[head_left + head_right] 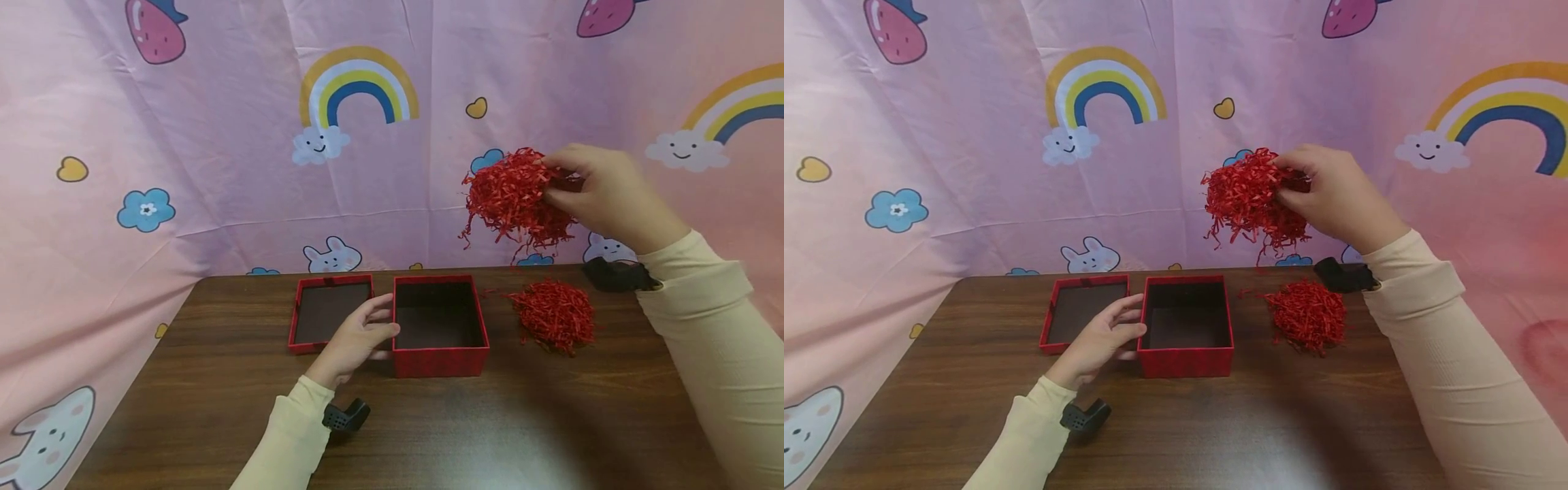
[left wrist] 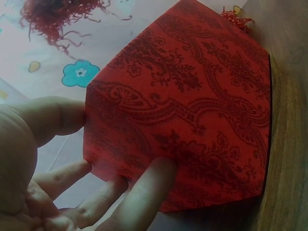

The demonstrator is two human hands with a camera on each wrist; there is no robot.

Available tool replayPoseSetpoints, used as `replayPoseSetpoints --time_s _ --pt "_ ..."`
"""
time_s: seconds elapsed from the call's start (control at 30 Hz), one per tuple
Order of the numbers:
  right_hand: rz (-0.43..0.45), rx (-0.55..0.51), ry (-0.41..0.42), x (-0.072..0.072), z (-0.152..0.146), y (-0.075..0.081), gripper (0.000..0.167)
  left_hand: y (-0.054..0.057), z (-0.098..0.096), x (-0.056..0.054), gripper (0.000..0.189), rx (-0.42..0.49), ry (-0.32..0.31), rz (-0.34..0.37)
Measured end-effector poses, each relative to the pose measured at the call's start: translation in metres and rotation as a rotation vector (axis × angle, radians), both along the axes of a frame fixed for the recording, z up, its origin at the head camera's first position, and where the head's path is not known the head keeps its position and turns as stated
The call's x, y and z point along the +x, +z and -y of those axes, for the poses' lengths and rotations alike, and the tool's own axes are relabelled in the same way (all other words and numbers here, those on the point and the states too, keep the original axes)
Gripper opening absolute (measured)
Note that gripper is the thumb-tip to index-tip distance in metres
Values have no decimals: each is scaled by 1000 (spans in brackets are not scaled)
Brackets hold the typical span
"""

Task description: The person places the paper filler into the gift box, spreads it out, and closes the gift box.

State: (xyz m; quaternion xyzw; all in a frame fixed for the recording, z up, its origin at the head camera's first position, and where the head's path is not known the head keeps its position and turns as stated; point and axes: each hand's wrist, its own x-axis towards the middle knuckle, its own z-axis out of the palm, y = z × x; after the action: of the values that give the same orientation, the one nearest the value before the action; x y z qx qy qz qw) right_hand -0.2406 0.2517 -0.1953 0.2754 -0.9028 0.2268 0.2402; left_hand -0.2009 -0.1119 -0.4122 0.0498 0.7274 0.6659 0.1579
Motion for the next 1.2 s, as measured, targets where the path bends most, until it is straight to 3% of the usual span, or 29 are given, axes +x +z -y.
replayPoseSetpoints --time_s 0.17,0.4,0.57,0.8,1.0,1.2 --pt "43 -7 52 4 14 -1 23 -1 -2 -2 69 -1 -12 -12" --pt "-9 85 137 8 31 -13 26 -1 -4 -4 67 4 -17 -12" --pt "88 135 174 7 43 -30 27 -1 -7 -6 67 5 -20 -18" --pt "209 237 246 -5 60 -70 27 0 -9 -6 67 27 -16 -14" --pt "277 241 287 -16 80 -108 28 0 -5 -4 64 23 -15 -14" --pt "409 214 321 -21 98 -138 29 0 -2 -3 63 36 -24 -14"
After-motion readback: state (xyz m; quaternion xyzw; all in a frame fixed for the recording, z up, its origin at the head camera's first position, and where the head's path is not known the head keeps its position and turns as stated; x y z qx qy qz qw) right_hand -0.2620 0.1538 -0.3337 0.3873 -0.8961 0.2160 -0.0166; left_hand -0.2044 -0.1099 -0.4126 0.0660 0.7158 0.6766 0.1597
